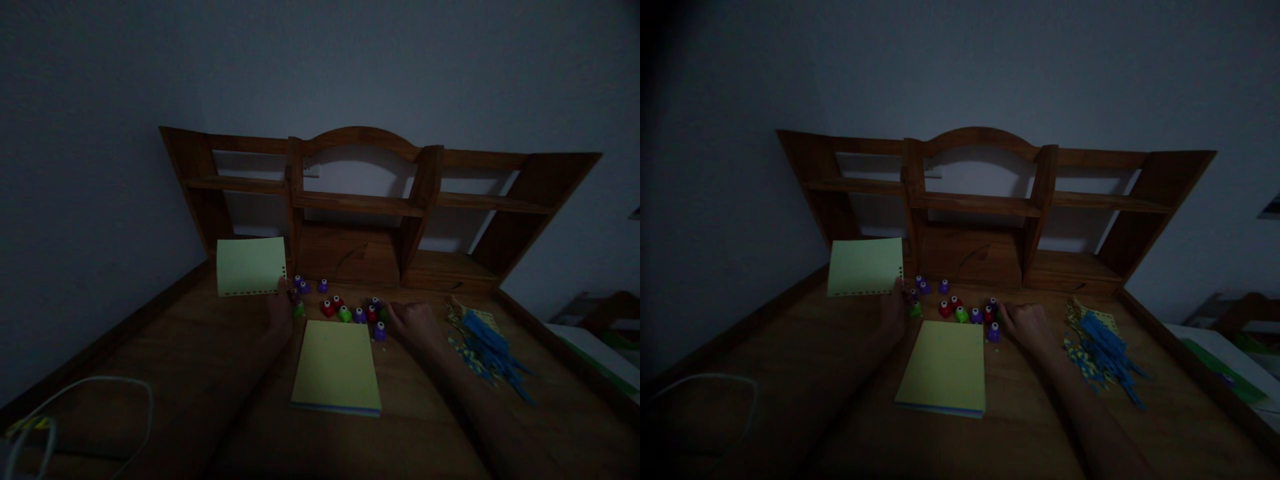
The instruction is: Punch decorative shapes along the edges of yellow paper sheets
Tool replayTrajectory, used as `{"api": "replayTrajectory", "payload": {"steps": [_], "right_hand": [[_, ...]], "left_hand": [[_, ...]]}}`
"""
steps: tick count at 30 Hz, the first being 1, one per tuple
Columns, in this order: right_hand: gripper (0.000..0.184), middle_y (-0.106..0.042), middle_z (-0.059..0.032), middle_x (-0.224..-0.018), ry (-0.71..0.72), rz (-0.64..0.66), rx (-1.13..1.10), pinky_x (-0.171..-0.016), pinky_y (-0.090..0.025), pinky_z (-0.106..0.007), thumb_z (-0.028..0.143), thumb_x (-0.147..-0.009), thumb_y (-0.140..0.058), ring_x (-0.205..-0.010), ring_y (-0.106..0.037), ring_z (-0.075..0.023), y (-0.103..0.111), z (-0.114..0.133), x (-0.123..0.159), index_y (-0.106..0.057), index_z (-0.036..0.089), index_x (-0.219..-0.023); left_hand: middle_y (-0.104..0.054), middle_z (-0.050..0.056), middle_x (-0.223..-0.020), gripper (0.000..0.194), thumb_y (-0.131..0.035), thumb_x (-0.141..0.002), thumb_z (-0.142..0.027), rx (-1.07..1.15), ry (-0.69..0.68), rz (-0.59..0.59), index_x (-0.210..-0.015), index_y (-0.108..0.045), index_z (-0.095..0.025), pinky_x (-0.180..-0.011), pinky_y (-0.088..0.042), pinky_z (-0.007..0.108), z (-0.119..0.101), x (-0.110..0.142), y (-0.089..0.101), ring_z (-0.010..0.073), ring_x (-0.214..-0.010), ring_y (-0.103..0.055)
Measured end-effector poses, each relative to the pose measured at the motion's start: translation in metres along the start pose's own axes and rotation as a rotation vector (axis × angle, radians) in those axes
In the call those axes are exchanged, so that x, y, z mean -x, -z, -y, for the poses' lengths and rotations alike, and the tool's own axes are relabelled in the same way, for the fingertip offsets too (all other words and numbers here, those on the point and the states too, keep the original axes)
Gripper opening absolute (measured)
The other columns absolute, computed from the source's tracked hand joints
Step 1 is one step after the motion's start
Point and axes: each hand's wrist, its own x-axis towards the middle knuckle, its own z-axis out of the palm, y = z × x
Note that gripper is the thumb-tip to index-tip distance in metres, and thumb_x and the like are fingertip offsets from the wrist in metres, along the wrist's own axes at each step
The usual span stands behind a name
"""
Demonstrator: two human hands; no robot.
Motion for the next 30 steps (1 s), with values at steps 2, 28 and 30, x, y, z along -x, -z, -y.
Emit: {"api": "replayTrajectory", "payload": {"steps": [2, 28, 30], "right_hand": [[0.046, -0.069, -0.0079, -0.069, 0.005, 0.001, -0.001, -0.057, -0.026, -0.028, 0.039, -0.101, -0.031, -0.062, -0.065, -0.0181, -0.0003, 0.0006, -0.0004, -0.068, 0.020, -0.082], [0.045, -0.070, -0.0073, -0.069, -0.005, 0.003, 0.028, -0.056, -0.024, -0.028, 0.037, -0.101, -0.031, -0.058, -0.062, -0.0169, -0.0002, 0.0007, 0.0013, -0.069, 0.021, -0.084], [0.046, -0.070, -0.0076, -0.070, -0.005, -0.001, 0.031, -0.056, -0.024, -0.028, 0.038, -0.101, -0.030, -0.058, -0.062, -0.0172, 0.0001, 0.0011, 0.0015, -0.070, 0.020, -0.084]], "left_hand": [[-0.051, -0.004, -0.049, 0.045, -0.063, -0.070, -0.057, -0.003, 0.013, -0.013, -0.062, -0.055, -0.014, -0.040, -0.035, 0.020, 0.0005, -0.0005, -0.0001, 0.0079, -0.039, -0.045], [-0.047, -0.005, -0.051, 0.040, -0.062, -0.076, -0.054, 0.062, -0.062, 0.109, -0.064, -0.053, -0.016, -0.040, -0.032, 0.019, 0.0044, 0.0042, 0.0000, 0.0075, -0.041, -0.042], [-0.047, -0.005, -0.050, 0.041, -0.061, -0.076, -0.054, 0.045, -0.051, 0.102, -0.063, -0.053, -0.016, -0.041, -0.032, 0.019, 0.0039, 0.0046, -0.0005, 0.0074, -0.041, -0.042]]}}
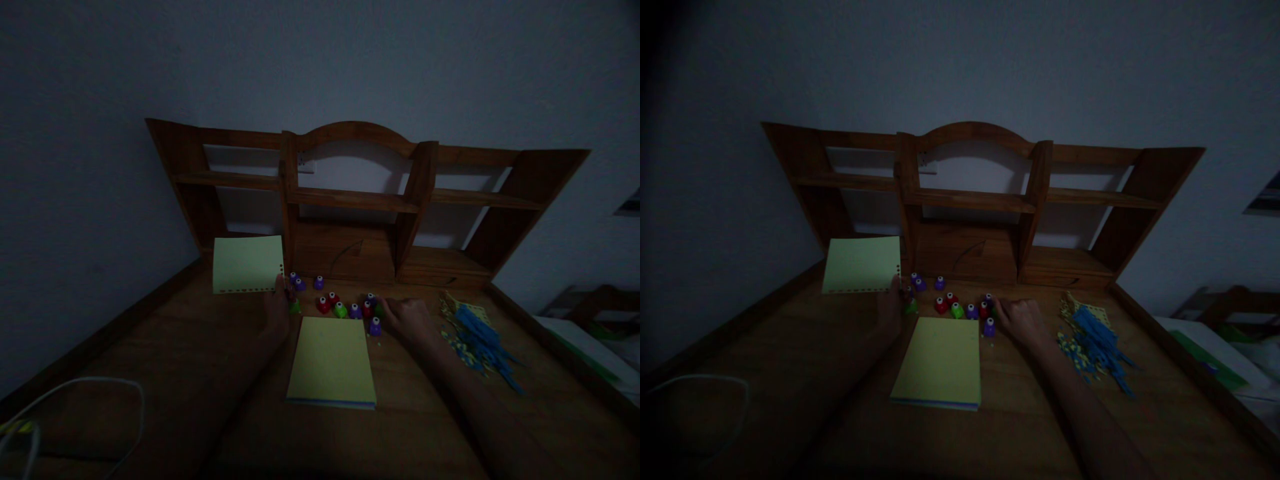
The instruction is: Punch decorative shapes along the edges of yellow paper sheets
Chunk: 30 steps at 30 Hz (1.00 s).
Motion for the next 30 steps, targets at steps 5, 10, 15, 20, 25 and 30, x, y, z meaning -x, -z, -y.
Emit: {"api": "replayTrajectory", "payload": {"steps": [5, 10, 15, 20, 25, 30], "right_hand": [[0.049, -0.070, -0.0091, -0.071, -0.008, -0.002, -0.006, -0.056, -0.025, -0.028, 0.038, -0.101, -0.028, -0.060, -0.063, -0.0177, 0.0027, 0.0021, 0.0000, -0.070, 0.019, -0.085], [0.051, -0.070, -0.0101, -0.071, -0.026, 0.011, -0.016, -0.057, -0.026, -0.028, 0.040, -0.101, -0.027, -0.059, -0.063, -0.0173, 0.0054, 0.0044, -0.0005, -0.070, 0.018, -0.083], [0.050, -0.070, -0.0093, -0.070, -0.020, 0.023, -0.021, -0.056, -0.027, -0.027, 0.040, -0.101, -0.028, -0.060, -0.063, -0.0168, 0.0066, 0.0047, -0.0005, -0.070, 0.019, -0.084], [0.049, -0.070, -0.0096, -0.070, -0.021, 0.026, -0.017, -0.056, -0.027, -0.027, 0.039, -0.101, -0.028, -0.060, -0.063, -0.0169, 0.0082, 0.0052, -0.0005, -0.070, 0.018, -0.086], [0.050, -0.070, -0.0097, -0.072, -0.015, 0.026, -0.046, -0.058, -0.029, -0.026, 0.039, -0.101, -0.028, -0.062, -0.064, -0.0164, 0.0094, 0.0054, -0.0003, -0.070, 0.018, -0.085], [0.050, -0.070, -0.0086, -0.071, -0.023, 0.020, -0.028, -0.057, -0.028, -0.026, 0.040, -0.101, -0.028, -0.063, -0.064, -0.0173, 0.0065, 0.0042, -0.0004, -0.070, 0.019, -0.084]], "left_hand": [[-0.050, -0.004, -0.051, 0.040, -0.062, -0.075, -0.053, -0.027, 0.031, -0.069, -0.063, -0.055, -0.016, -0.042, -0.033, 0.020, -0.0028, 0.0005, -0.0024, 0.0079, -0.042, -0.043], [-0.050, -0.003, -0.052, 0.040, -0.062, -0.076, -0.053, -0.053, 0.038, -0.060, -0.066, -0.057, -0.015, -0.043, -0.033, 0.021, -0.0005, 0.0010, -0.0011, 0.0083, -0.045, -0.044], [-0.048, -0.004, -0.052, 0.040, -0.060, -0.078, -0.052, -0.070, -0.012, -0.031, -0.063, -0.053, -0.015, -0.043, -0.032, 0.020, 0.0024, 0.0002, -0.0002, 0.0074, -0.044, -0.042], [-0.048, -0.004, -0.051, 0.042, -0.061, -0.076, -0.054, -0.067, 0.014, -0.069, -0.063, -0.053, -0.015, -0.043, -0.032, 0.020, 0.0020, 0.0002, -0.0007, 0.0081, -0.044, -0.044], [-0.049, -0.003, -0.052, 0.040, -0.060, -0.078, -0.052, -0.031, 0.022, -0.026, -0.063, -0.053, -0.016, -0.043, -0.032, 0.021, 0.0042, -0.0005, 0.0002, 0.0085, -0.045, -0.043], [-0.048, -0.003, -0.052, 0.037, -0.063, -0.077, -0.051, 0.004, 0.011, -0.017, -0.065, -0.054, -0.018, -0.042, -0.031, 0.022, 0.0066, -0.0019, 0.0009, 0.0087, -0.044, -0.041]]}}
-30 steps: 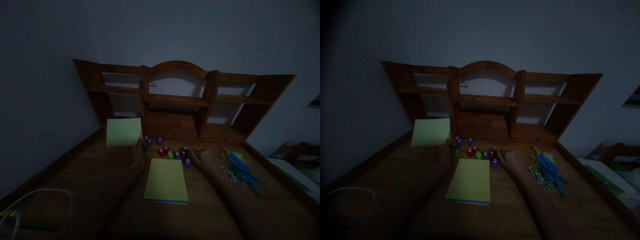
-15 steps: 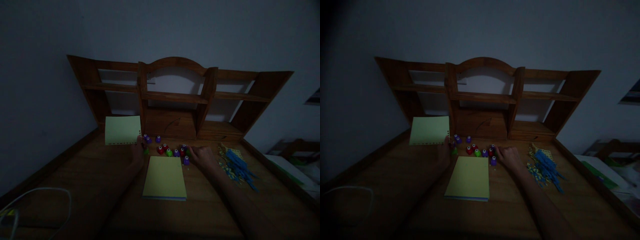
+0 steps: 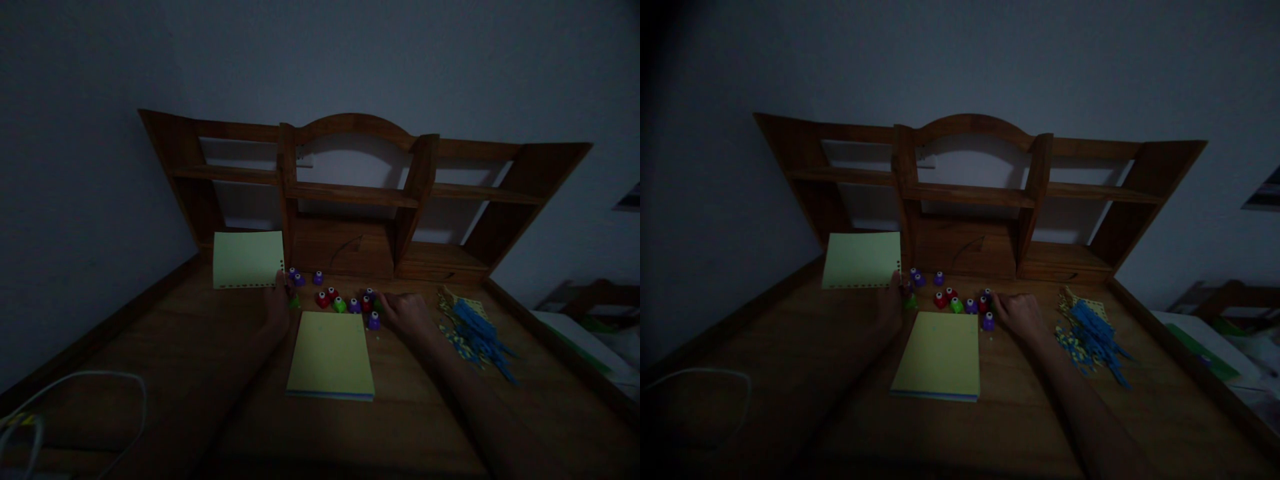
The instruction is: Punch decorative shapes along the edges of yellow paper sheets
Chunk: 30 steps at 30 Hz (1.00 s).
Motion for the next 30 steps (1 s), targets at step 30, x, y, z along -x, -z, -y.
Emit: {"api": "replayTrajectory", "payload": {"steps": [30], "right_hand": [[0.045, -0.071, -0.0078, -0.075, 0.017, 0.045, -0.022, -0.057, -0.029, -0.025, 0.039, -0.101, -0.030, -0.063, -0.065, -0.0169, -0.0041, -0.0010, -0.0011, -0.070, 0.021, -0.091]], "left_hand": [[-0.046, -0.003, -0.053, 0.039, -0.063, -0.077, -0.051, 0.002, 0.021, 0.020, -0.060, -0.053, -0.018, -0.044, -0.031, 0.020, -0.0036, 0.0035, -0.0021, 0.0087, -0.046, -0.040]]}}
